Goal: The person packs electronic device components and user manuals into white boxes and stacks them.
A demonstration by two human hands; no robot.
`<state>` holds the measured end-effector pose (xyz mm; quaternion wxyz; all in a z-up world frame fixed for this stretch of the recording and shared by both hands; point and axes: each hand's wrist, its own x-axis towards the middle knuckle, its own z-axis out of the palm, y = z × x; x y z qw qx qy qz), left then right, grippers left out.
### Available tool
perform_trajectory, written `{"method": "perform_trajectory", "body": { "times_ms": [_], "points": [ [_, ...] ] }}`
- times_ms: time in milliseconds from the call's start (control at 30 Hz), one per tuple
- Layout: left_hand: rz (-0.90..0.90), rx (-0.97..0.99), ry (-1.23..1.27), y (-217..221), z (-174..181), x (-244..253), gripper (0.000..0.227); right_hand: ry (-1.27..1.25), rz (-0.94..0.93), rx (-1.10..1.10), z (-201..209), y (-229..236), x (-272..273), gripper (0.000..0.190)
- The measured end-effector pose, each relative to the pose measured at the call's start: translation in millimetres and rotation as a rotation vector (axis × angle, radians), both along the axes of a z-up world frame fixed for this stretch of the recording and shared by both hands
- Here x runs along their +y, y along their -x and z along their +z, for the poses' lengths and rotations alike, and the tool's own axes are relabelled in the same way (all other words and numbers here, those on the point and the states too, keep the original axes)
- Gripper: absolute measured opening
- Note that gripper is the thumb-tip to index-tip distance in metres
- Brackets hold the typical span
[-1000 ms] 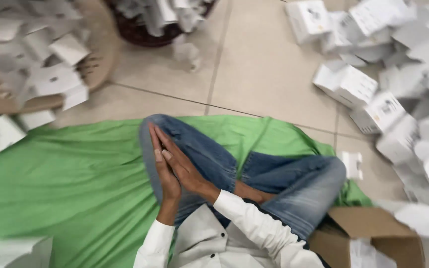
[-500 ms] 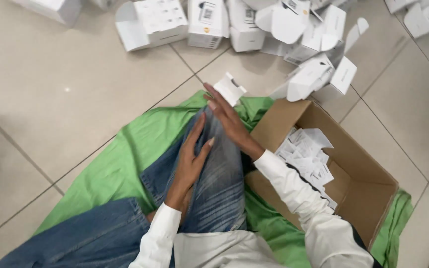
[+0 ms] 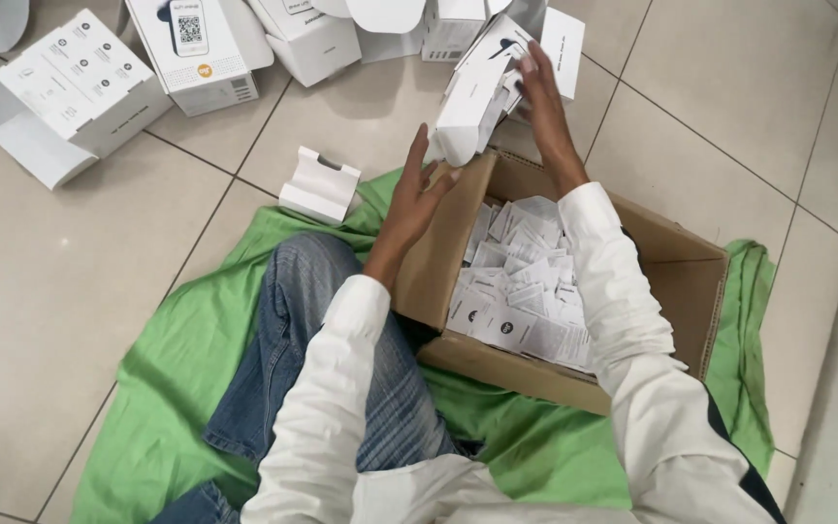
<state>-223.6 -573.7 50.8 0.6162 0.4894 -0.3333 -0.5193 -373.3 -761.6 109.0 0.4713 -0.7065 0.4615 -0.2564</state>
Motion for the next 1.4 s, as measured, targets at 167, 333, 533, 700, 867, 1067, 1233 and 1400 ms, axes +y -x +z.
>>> {"method": "perform_trajectory", "body": {
  "times_ms": [167,333,533,700,867,1067,1233,1400],
  "points": [
    [0.008,0.209,-0.123,14,-44,-30,0.120,-0.158,0.065,0.036,-41,-20,-11,0.073],
    [0.186,0.183,0.030,-4,25,21,0.130,-0.083,0.147,-0.166,30,-75,69,0.062],
    [0.752,-0.509,0.136,-50,62,157,0.126,0.143,0.484,-0.515,39,-128,174,0.036],
    [0.952,-0.887,-0.151,-78,54,324,0.117,-0.214,0.725,-0.355,13,-188,329,0.062],
    [0.974,-0.867,-0.471,-67,23,466,0.107,-0.252,0.916,-0.241,-73,-216,453,0.063],
    [0.915,-0.706,-0.666,-55,18,544,0.089,-0.300,1.026,-0.127,-130,-219,502,0.050],
    [0.827,-0.644,-0.748,-77,51,566,0.051,-0.533,0.970,-0.032,-152,-214,489,0.046],
    [0.989,-0.497,-0.684,-160,86,580,0.039,-0.410,1.052,-0.158,-145,-219,493,0.046]
  ]
}}
